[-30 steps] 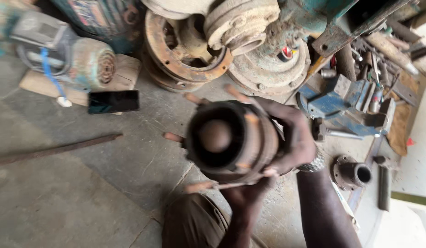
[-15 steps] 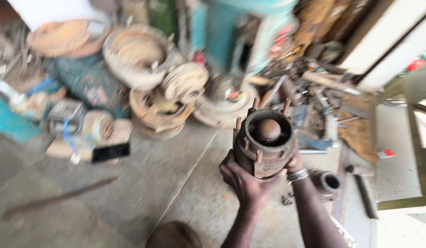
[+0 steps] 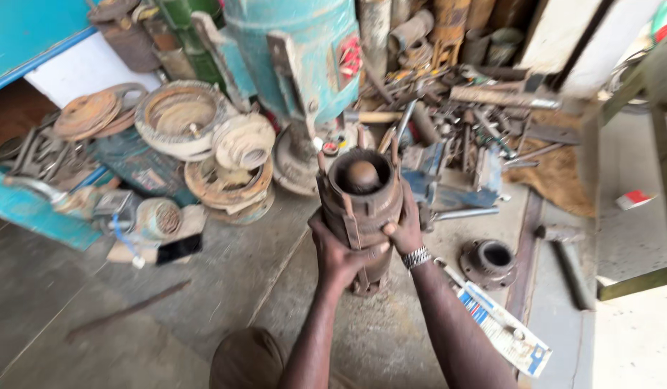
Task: The person sits on the floor of a repair workshop and uses a spanner to loosen fittings on a rusty cylindrical submersible pump. They then lift the pump upright, fit a flanged coupling piece onto its top, and press and twist it to seat it on the pump body.
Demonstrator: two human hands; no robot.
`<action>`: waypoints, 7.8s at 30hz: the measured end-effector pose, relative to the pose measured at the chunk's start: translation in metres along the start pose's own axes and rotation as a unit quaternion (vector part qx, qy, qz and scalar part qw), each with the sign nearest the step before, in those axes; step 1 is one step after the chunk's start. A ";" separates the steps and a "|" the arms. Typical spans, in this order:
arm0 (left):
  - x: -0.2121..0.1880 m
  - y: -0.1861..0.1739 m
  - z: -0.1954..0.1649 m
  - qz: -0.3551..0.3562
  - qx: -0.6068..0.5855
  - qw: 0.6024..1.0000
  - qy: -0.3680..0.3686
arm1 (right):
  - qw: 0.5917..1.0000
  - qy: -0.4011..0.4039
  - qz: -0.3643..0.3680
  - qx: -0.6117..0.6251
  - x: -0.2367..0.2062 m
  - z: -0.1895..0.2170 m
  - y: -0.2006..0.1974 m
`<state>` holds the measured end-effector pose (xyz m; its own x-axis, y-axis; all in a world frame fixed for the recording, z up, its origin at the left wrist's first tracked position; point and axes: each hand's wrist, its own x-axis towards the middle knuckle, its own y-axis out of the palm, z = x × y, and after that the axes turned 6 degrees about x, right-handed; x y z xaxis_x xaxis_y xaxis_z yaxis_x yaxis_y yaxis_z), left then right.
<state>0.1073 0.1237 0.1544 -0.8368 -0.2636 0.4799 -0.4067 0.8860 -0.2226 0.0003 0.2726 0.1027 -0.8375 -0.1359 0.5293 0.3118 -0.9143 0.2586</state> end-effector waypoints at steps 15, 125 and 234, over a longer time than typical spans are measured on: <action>0.039 -0.035 0.050 0.207 -0.166 0.964 0.002 | 0.985 -0.073 -0.086 -0.134 -0.021 0.026 0.045; 0.036 -0.049 0.083 0.171 -0.198 0.964 -0.058 | 0.951 0.052 0.169 -0.255 -0.060 0.037 0.023; 0.043 -0.045 0.105 0.193 -0.199 0.955 0.105 | 0.873 -0.056 -0.096 -0.475 -0.117 0.032 0.061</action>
<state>0.0510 0.0327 0.0954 -0.7870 0.1578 0.5964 0.1240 0.9875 -0.0977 0.1319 0.2448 0.0829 -0.7675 0.0449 0.6395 -0.3875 -0.8272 -0.4069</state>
